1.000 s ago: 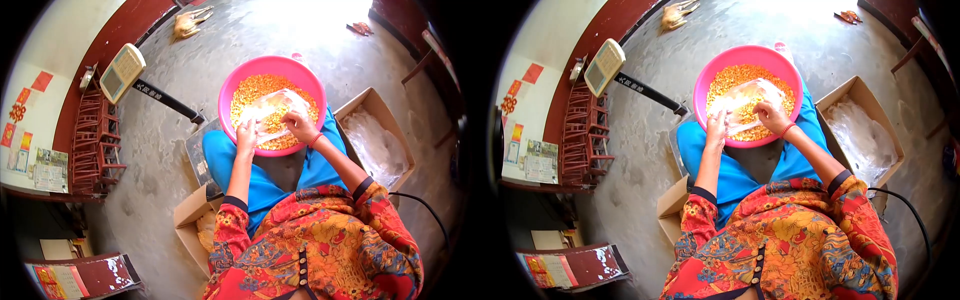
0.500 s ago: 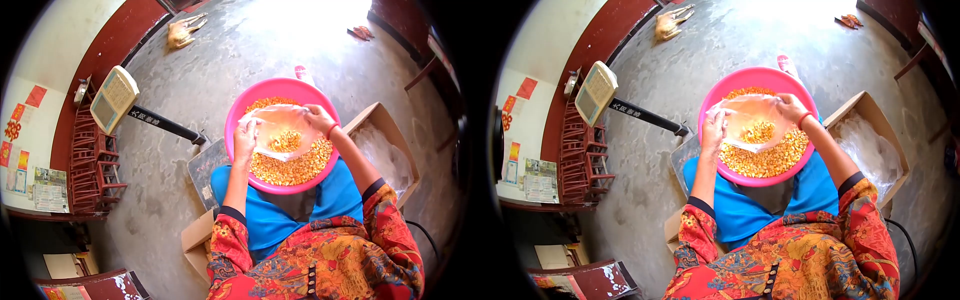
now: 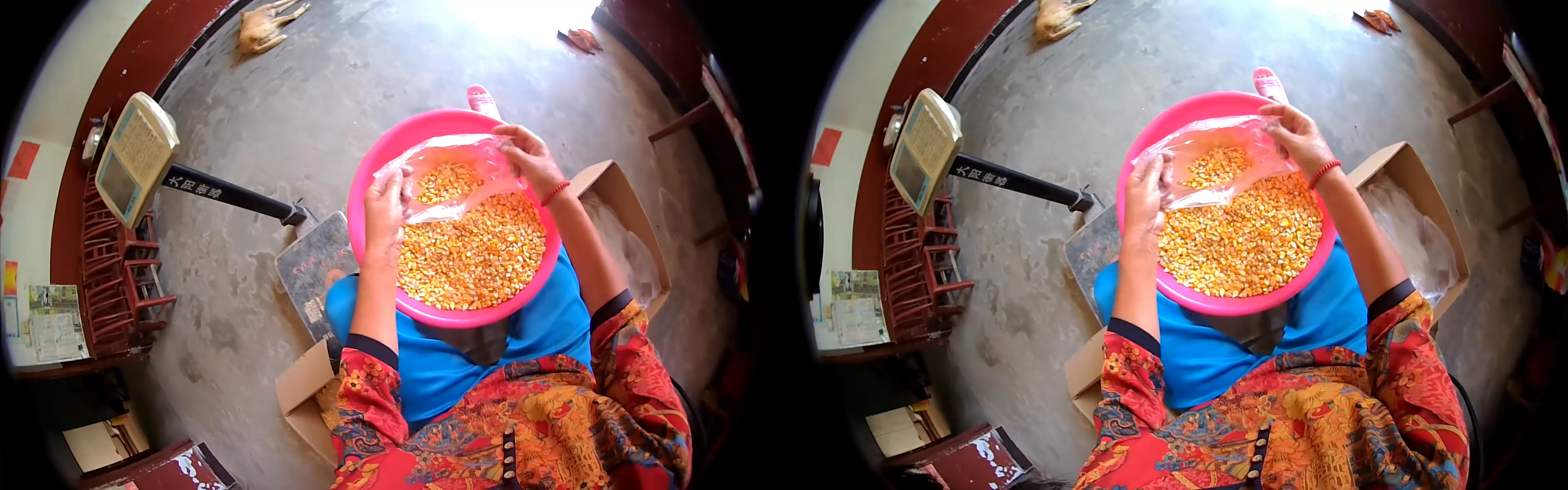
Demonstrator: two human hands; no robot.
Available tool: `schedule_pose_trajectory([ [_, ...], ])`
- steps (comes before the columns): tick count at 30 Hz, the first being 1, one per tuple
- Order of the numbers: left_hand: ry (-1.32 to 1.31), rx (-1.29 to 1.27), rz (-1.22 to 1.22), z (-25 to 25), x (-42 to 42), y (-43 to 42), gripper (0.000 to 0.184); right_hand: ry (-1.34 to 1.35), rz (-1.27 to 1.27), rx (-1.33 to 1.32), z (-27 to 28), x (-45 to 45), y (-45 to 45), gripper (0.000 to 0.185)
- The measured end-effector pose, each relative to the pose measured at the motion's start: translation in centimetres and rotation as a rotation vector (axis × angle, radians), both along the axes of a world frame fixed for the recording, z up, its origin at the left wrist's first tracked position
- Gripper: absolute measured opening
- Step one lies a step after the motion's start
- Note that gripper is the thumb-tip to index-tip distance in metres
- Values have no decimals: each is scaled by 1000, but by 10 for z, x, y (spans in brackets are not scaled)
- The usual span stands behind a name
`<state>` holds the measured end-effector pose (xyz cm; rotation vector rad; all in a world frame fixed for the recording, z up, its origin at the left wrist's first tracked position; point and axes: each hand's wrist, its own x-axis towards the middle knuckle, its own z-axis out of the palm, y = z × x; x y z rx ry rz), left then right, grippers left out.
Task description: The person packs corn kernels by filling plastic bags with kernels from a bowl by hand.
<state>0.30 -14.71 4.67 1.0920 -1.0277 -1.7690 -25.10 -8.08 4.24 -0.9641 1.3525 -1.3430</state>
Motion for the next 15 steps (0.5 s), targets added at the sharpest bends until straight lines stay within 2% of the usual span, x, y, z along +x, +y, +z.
schedule_pose_trajectory([
  [2,37,19,-34,-1,4,-3,11,-61,-76,-31,0,0,3,37],
  [4,54,0,-100,0,10,-6,10,144,-255,-347,-8,7,4,40],
  [6,-63,-200,-141,-9,12,-13,14,672,-320,-331,-5,21,19,46],
  [8,-217,-201,-6,1,1,-3,21,929,-276,-313,-17,33,38,55],
  [10,-201,-194,-55,7,0,-2,26,909,-172,-166,-27,50,59,62],
  [12,-200,-197,-80,10,1,0,30,842,-158,-159,-57,60,71,62],
  [14,-66,16,-102,13,5,1,39,859,-153,-113,-49,66,75,62],
  [15,-93,-2,-117,8,7,0,42,884,-155,-155,-48,67,74,62],
])
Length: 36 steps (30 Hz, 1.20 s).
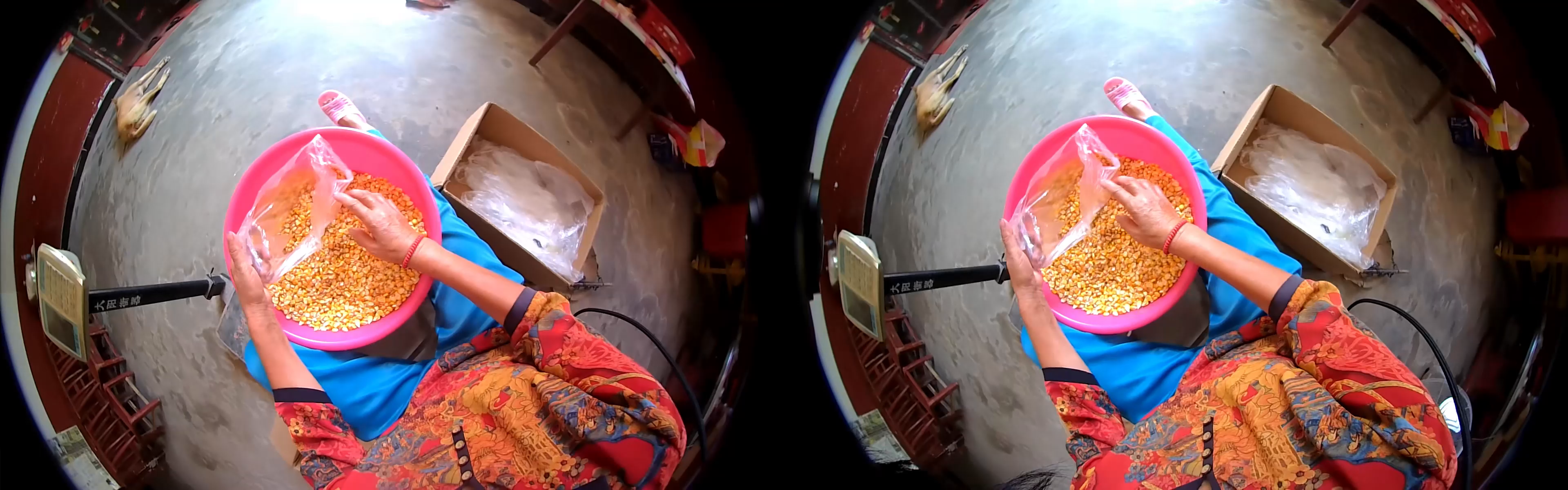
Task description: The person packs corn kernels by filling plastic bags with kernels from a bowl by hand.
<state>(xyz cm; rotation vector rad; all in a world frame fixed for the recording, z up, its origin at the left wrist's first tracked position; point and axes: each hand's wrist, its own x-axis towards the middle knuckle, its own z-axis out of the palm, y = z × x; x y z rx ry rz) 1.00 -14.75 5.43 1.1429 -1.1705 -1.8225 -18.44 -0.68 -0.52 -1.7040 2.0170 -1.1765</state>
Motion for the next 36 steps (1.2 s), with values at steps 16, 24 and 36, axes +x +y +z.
schedule_pose_trajectory([
  [16,63,-150,64,-42,15,-19,12,42,108,-63,-2,0,-9,41],
  [24,-10,-445,76,-28,-3,1,13,-55,182,-28,22,12,-5,55],
  [36,176,-208,20,-19,-6,5,21,220,28,-171,16,7,-10,24],
])
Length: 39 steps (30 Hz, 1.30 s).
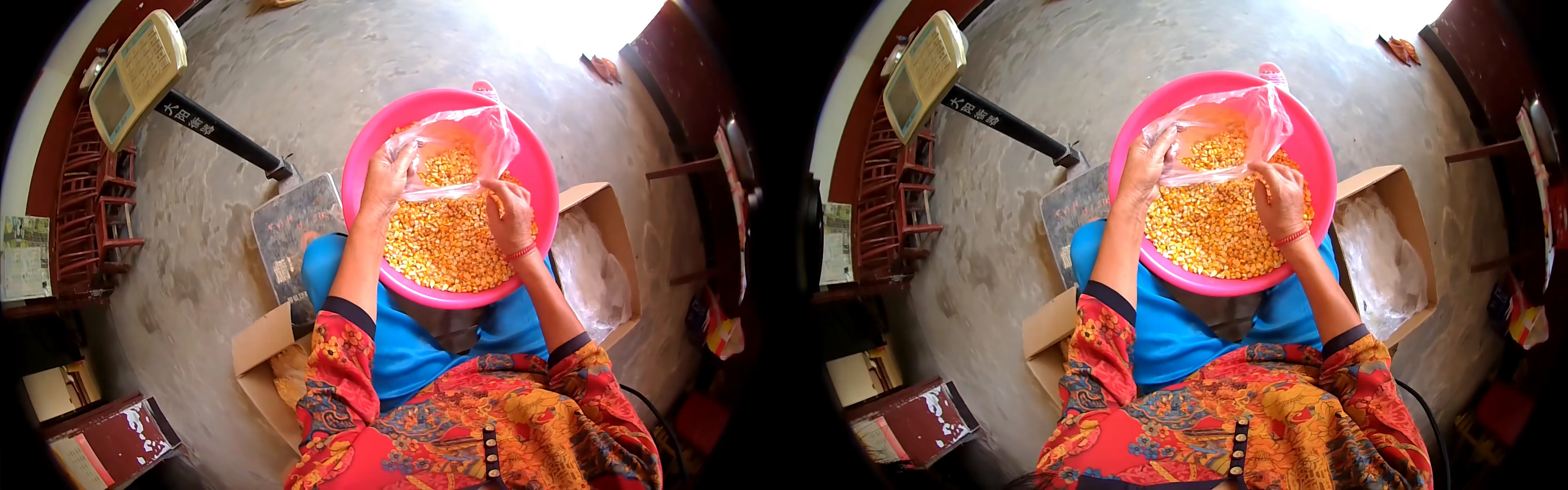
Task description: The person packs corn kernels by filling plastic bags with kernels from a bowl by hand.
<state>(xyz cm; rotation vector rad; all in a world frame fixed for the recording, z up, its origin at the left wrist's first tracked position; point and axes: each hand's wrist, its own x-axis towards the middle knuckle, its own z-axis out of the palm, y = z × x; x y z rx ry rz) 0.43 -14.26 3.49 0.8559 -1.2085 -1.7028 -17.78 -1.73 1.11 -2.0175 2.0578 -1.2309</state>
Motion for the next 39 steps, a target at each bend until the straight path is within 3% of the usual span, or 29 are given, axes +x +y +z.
schedule_pose_trajectory([
  [4,-99,-38,-10,-1,-1,0,17,-21,-35,-44,2,-2,0,20],
  [10,-195,14,92,4,1,-1,27,-34,77,118,1,-3,3,8],
  [13,-172,-29,88,0,4,-2,16,-52,81,49,-6,-5,1,9],
  [16,-250,-57,89,-2,3,-3,18,-271,-20,32,0,0,0,16],
  [18,-261,-239,111,-7,1,-5,24,-345,-2,65,2,4,3,16],
  [20,-233,-202,97,-9,1,-7,23,-419,18,97,9,8,6,17],
  [22,-184,-127,78,-7,0,-5,23,-246,181,94,18,15,10,17],
  [25,-164,-77,51,3,1,-1,24,-230,338,142,23,29,15,15],
  [27,-164,-93,44,-4,2,-4,23,-252,496,223,26,46,13,13],
  [29,-167,-151,72,-7,0,-6,24,-84,604,300,21,58,6,16],
  [36,-203,-184,30,-8,6,-5,24,162,555,249,-11,104,-36,40],
  [39,-239,-134,22,-7,7,-5,23,227,511,282,-26,111,-40,38],
])
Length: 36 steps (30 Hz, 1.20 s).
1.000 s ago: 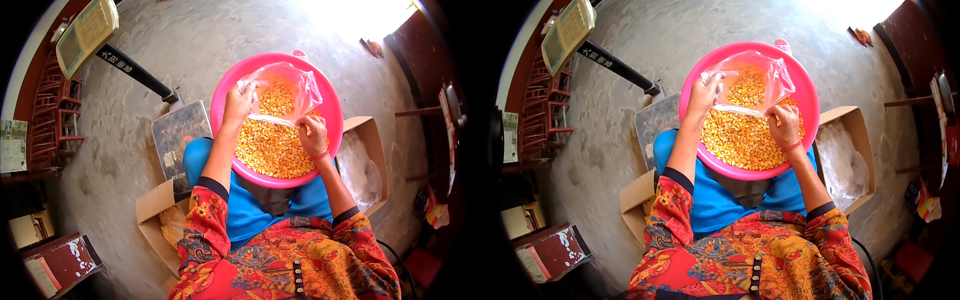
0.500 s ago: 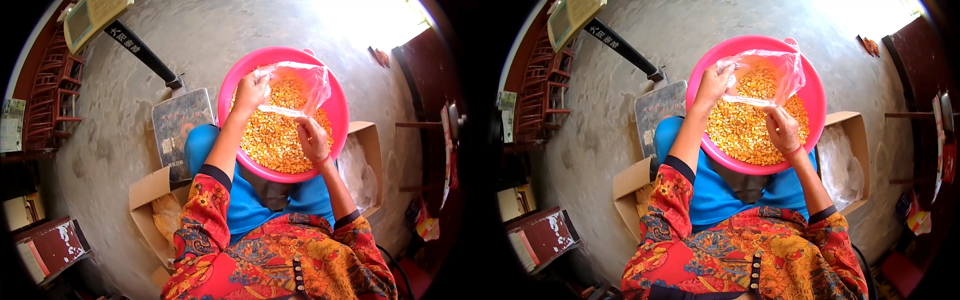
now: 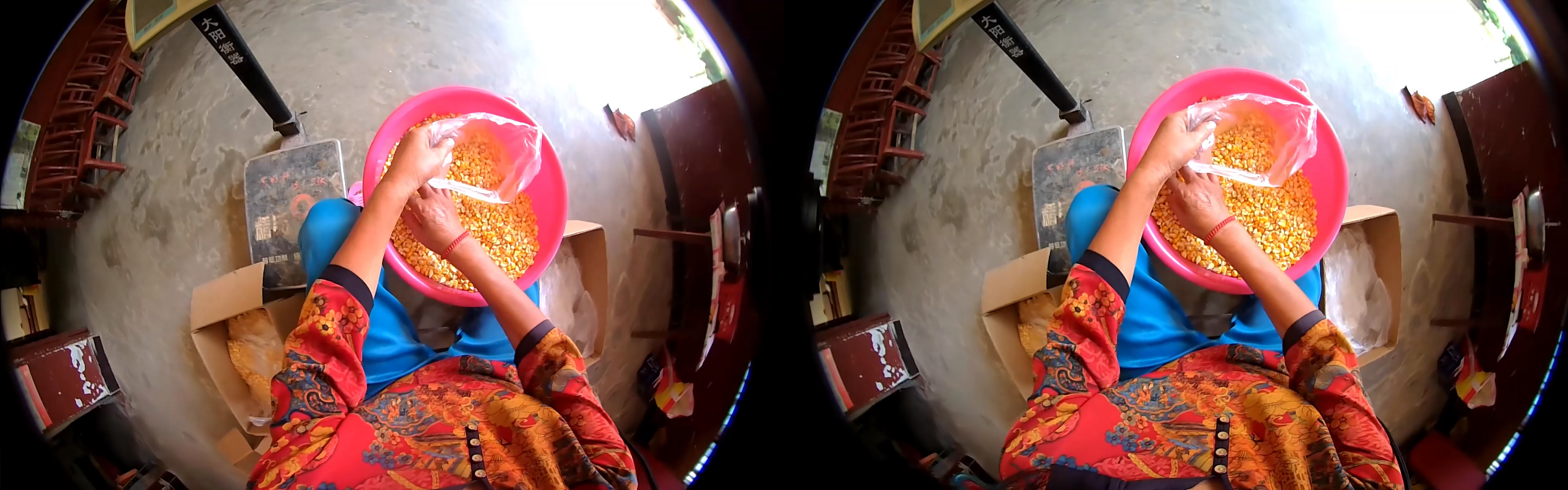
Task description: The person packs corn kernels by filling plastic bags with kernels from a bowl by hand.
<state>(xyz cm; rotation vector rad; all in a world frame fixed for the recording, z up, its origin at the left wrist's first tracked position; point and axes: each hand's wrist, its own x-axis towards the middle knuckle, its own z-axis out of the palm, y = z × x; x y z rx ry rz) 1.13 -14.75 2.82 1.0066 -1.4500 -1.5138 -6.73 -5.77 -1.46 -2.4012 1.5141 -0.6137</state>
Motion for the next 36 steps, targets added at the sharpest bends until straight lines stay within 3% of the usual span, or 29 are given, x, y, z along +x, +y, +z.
schedule_pose_trajectory([
  [4,-167,-180,37,-4,1,-2,24,-77,10,28,1,-2,5,30],
  [7,-274,-143,-25,2,5,-1,30,-62,50,15,2,-9,10,22],
  [10,-171,-224,34,1,3,1,26,-14,76,155,2,-19,15,15],
  [13,-340,-250,64,-3,4,-1,26,-64,93,156,1,-23,22,15],
  [17,-377,-245,86,-2,5,1,24,-90,84,218,9,-30,30,16],
  [20,-422,-261,128,-4,5,-1,23,-159,47,200,5,-34,33,16],
  [22,-423,-236,97,-1,6,-1,28,-475,42,186,-2,-36,34,16],
  [23,-423,-235,100,2,7,1,28,-475,45,187,-2,-37,35,16],
  [25,-471,-251,109,10,8,3,34,-819,-185,762,-1,-41,37,16],
  [26,-472,-250,112,13,9,4,34,-818,-183,763,2,-46,37,16],
  [28,-496,-262,119,16,8,5,38,-1375,-246,1253,13,-55,37,16],
  [32,-415,-273,115,11,8,6,33,-1532,-335,1246,29,-53,45,17],
  [36,-435,-310,58,-1,7,3,28,-1475,-256,1320,26,-60,56,18],
])
